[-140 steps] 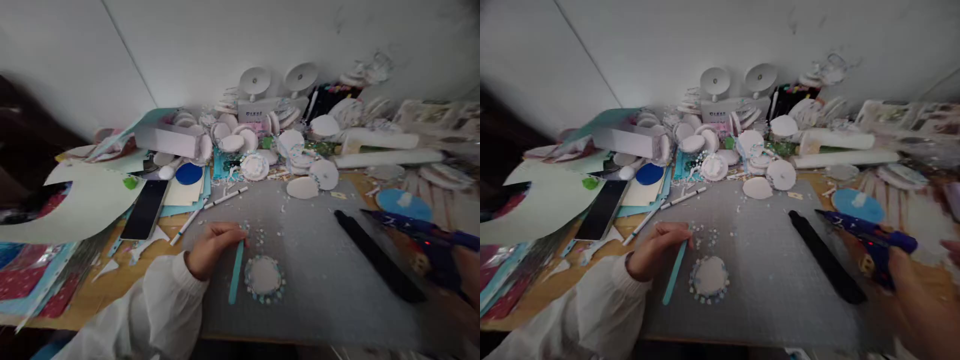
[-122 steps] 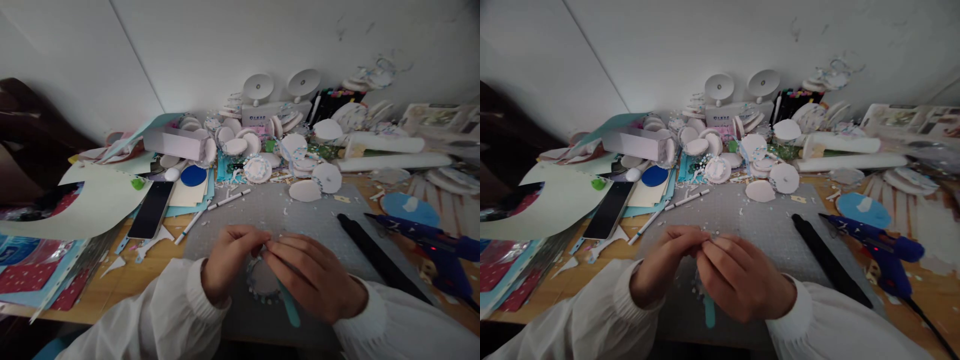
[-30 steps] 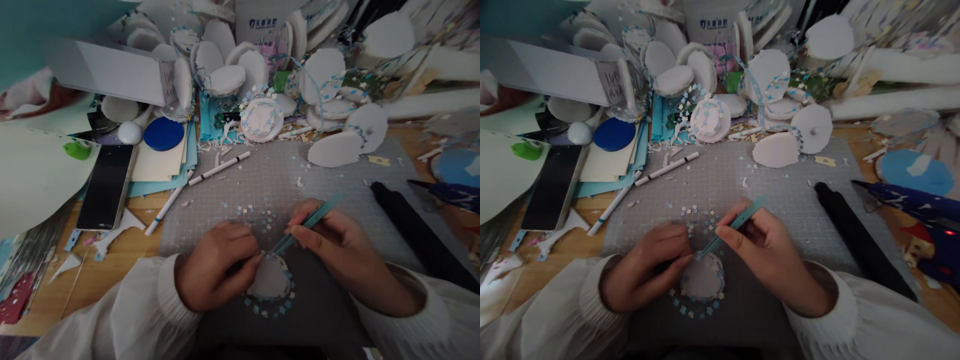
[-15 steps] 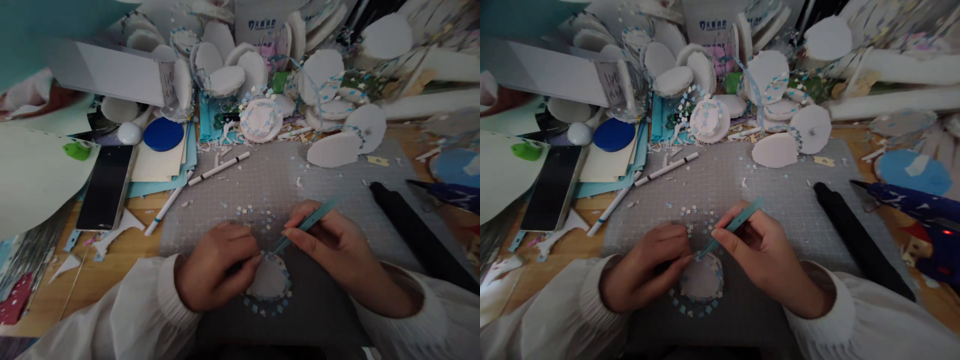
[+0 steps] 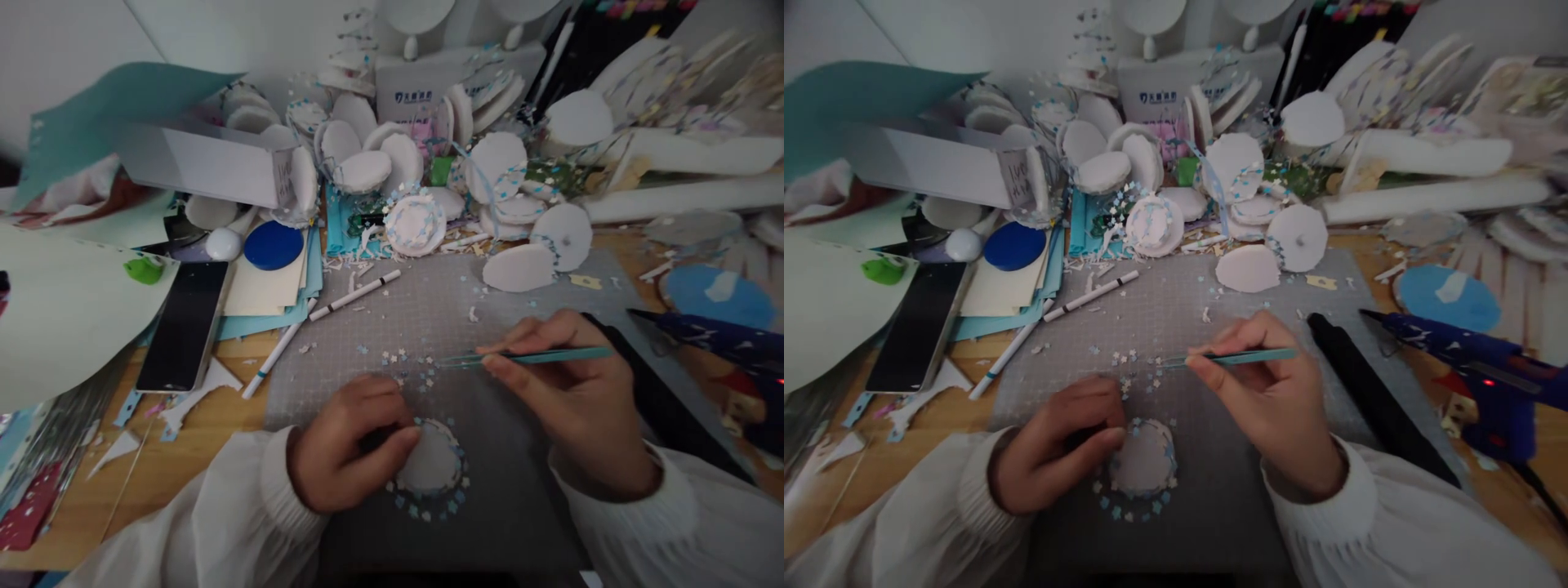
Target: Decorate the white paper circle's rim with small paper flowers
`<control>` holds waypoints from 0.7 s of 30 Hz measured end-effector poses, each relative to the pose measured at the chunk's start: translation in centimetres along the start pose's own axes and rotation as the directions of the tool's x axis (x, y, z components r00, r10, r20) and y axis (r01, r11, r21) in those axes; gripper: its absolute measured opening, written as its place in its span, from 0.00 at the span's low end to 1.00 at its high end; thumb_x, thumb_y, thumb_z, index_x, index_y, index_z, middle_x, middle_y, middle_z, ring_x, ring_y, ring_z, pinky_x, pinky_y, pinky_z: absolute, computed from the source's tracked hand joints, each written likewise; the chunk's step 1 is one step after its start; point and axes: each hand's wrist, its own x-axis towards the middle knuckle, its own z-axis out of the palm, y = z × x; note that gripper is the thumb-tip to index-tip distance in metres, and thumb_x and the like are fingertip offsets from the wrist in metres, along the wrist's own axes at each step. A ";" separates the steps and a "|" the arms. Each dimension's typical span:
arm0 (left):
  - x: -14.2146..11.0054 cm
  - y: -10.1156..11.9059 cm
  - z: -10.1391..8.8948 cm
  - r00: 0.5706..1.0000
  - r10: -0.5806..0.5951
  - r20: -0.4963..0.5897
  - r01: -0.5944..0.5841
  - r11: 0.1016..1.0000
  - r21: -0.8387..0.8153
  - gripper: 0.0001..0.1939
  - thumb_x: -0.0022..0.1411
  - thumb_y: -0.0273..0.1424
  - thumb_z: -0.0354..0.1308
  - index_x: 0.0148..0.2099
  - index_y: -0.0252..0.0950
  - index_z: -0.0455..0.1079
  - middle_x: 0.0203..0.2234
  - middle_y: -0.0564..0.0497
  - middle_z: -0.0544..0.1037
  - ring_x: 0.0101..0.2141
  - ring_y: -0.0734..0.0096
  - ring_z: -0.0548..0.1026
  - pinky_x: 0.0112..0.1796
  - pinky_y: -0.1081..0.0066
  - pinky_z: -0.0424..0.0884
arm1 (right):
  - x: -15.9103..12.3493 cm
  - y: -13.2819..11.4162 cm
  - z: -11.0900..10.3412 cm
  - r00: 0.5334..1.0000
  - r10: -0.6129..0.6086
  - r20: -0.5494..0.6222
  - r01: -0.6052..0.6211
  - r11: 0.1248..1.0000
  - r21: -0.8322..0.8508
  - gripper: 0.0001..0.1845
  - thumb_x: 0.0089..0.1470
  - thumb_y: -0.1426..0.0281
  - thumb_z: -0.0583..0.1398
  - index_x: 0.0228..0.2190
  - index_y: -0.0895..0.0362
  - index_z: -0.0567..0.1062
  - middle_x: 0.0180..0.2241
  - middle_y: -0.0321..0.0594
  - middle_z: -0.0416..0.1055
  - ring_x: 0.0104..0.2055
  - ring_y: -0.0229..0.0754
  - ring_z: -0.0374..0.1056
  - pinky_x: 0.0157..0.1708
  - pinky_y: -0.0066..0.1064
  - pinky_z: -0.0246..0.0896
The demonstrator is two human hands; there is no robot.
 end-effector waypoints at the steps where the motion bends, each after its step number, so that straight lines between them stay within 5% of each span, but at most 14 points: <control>1: -0.1 0.0 0.0 1.000 -0.007 -0.019 0.006 0.999 -0.043 0.14 0.66 0.29 0.45 0.28 0.34 0.64 0.23 0.50 0.67 0.28 0.71 0.65 0.32 0.69 0.59 | 0.0 0.0 0.0 0.999 -0.024 0.037 0.025 0.999 -0.030 0.10 0.46 0.74 0.67 0.25 0.51 0.69 0.26 0.34 0.69 0.30 0.40 0.72 0.28 0.31 0.69; 5: -0.3 0.0 0.1 0.984 -0.091 -0.156 0.054 0.972 -0.228 0.20 0.69 0.31 0.41 0.30 0.32 0.68 0.24 0.49 0.70 0.30 0.71 0.68 0.34 0.70 0.60 | 0.0 0.1 -0.3 0.978 -0.133 0.161 0.158 0.975 -0.159 0.10 0.47 0.76 0.66 0.24 0.53 0.69 0.24 0.34 0.71 0.28 0.38 0.72 0.27 0.28 0.67; 11: -0.1 -0.2 0.0 0.924 -0.259 -0.282 0.154 0.925 -0.347 0.18 0.68 0.31 0.44 0.27 0.33 0.69 0.22 0.53 0.66 0.27 0.73 0.64 0.31 0.71 0.58 | -0.4 0.4 -0.1 0.959 -0.126 0.254 0.183 0.959 -0.218 0.10 0.47 0.76 0.65 0.22 0.54 0.69 0.23 0.34 0.72 0.27 0.37 0.72 0.26 0.27 0.66; 21: 0.2 -0.1 0.2 0.905 -0.269 -0.330 0.193 0.950 -0.246 0.10 0.63 0.31 0.54 0.34 0.32 0.74 0.27 0.49 0.75 0.29 0.72 0.70 0.30 0.73 0.63 | -0.4 -0.6 0.0 0.976 -0.161 0.146 0.173 0.982 -0.073 0.11 0.45 0.79 0.66 0.24 0.55 0.69 0.24 0.35 0.73 0.28 0.38 0.73 0.29 0.28 0.69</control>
